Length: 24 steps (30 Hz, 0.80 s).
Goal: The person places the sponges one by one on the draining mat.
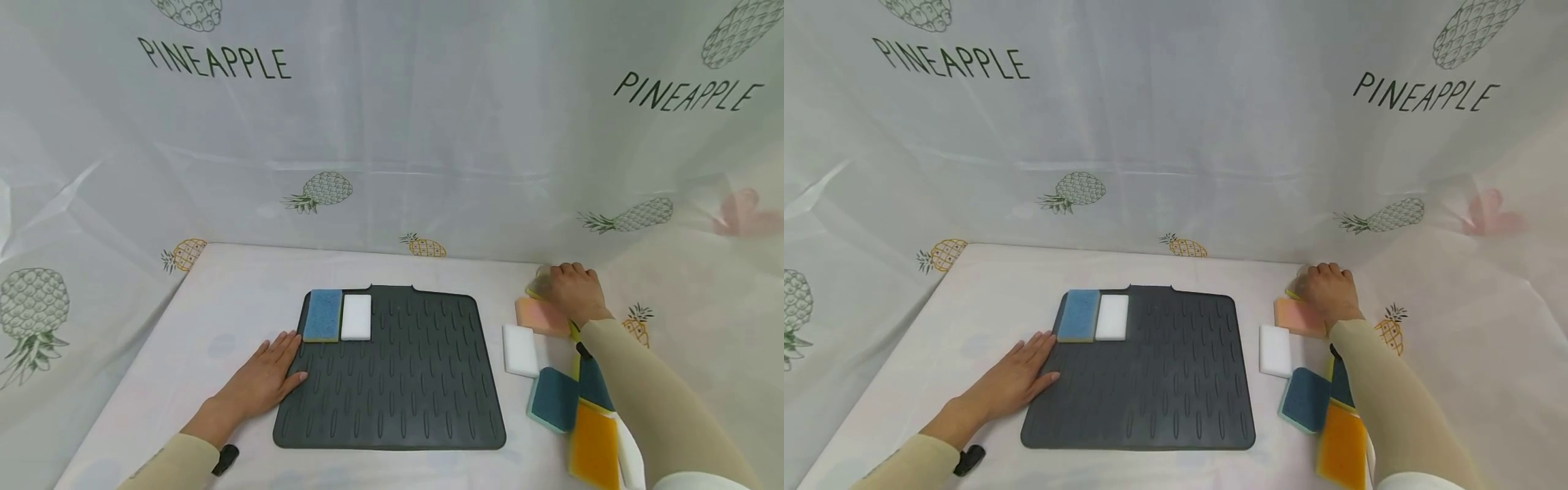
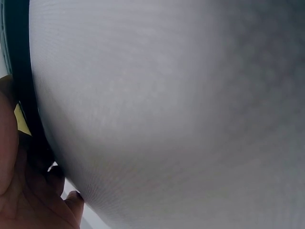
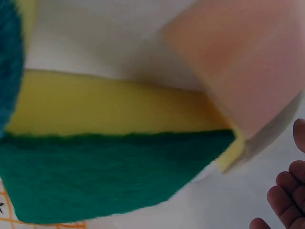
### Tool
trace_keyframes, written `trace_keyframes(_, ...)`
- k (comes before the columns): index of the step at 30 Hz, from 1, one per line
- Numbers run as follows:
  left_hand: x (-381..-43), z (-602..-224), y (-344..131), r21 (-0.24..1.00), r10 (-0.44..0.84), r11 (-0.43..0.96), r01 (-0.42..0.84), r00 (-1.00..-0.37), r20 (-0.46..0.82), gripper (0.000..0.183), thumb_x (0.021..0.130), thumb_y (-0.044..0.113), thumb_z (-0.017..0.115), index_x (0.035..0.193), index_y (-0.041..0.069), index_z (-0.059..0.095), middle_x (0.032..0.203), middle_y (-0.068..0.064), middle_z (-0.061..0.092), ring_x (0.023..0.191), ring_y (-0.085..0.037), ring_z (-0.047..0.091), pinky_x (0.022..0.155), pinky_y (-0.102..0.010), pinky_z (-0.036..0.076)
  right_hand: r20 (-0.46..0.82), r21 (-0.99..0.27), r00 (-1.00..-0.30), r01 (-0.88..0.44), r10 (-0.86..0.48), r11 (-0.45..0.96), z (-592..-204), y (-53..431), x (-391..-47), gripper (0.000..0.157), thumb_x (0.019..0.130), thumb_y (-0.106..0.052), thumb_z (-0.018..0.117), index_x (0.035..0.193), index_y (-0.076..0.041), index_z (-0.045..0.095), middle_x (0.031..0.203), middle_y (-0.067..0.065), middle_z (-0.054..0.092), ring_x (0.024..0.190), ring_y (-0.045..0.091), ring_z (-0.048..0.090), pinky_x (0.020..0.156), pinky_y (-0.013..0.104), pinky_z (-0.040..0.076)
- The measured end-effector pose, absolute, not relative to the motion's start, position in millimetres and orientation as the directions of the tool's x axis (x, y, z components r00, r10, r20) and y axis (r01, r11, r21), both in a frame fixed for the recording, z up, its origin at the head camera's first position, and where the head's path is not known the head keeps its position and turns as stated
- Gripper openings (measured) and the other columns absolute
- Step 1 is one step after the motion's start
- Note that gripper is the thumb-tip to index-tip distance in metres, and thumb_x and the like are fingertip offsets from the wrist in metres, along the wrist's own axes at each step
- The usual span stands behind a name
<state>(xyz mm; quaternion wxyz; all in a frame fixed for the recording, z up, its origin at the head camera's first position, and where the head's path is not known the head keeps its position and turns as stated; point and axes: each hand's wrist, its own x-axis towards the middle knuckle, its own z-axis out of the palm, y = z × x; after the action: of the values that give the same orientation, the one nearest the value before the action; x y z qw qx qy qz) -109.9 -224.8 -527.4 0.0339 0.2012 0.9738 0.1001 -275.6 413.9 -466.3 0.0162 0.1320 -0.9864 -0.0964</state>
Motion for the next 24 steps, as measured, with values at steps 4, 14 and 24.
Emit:
trace_keyframes(4,-109.8,-528.3,-225.4,0.207,0.4,0.898,0.388,-0.916,-0.021,0.076,0.108,0.046,0.058,0.161,-0.005,0.037,0.166,-0.025,0.04,0.155,-0.043,0.037,0.123,-0.063,0.034,-0.033,0.157,-0.978,-0.207,-0.204,0.966,-467.2,419.2,-274.7,0.044,0.109,-0.019,0.059,0.136,0.015,0.053,0.134,0.038,0.054,0.124,0.055,0.049,0.097,0.072,0.044)
trace_keyframes(14,-109.7,-529.8,-225.5,0.2,0.404,0.897,0.394,-0.915,-0.011,0.076,0.108,0.046,0.058,0.161,-0.005,0.038,0.165,-0.025,0.04,0.154,-0.043,0.038,0.123,-0.063,0.034,0.003,0.037,-0.997,-0.076,-0.076,0.996,-463.0,423.2,-278.3,0.081,0.099,-0.039,0.074,0.146,0.015,0.037,0.145,0.041,0.041,0.131,0.061,0.037,0.099,0.076,0.039)
trace_keyframes(24,-109.5,-530.0,-226.0,0.199,0.404,0.897,0.395,-0.915,-0.006,0.076,0.108,0.045,0.059,0.16,-0.005,0.038,0.165,-0.025,0.041,0.154,-0.043,0.038,0.123,-0.063,0.034,-0.066,0.043,-0.993,-0.102,-0.099,0.994,-467.1,430.8,-279.2,0.09,0.098,-0.046,0.074,0.15,0.014,0.032,0.15,0.04,0.038,0.136,0.061,0.035,0.102,0.079,0.035)
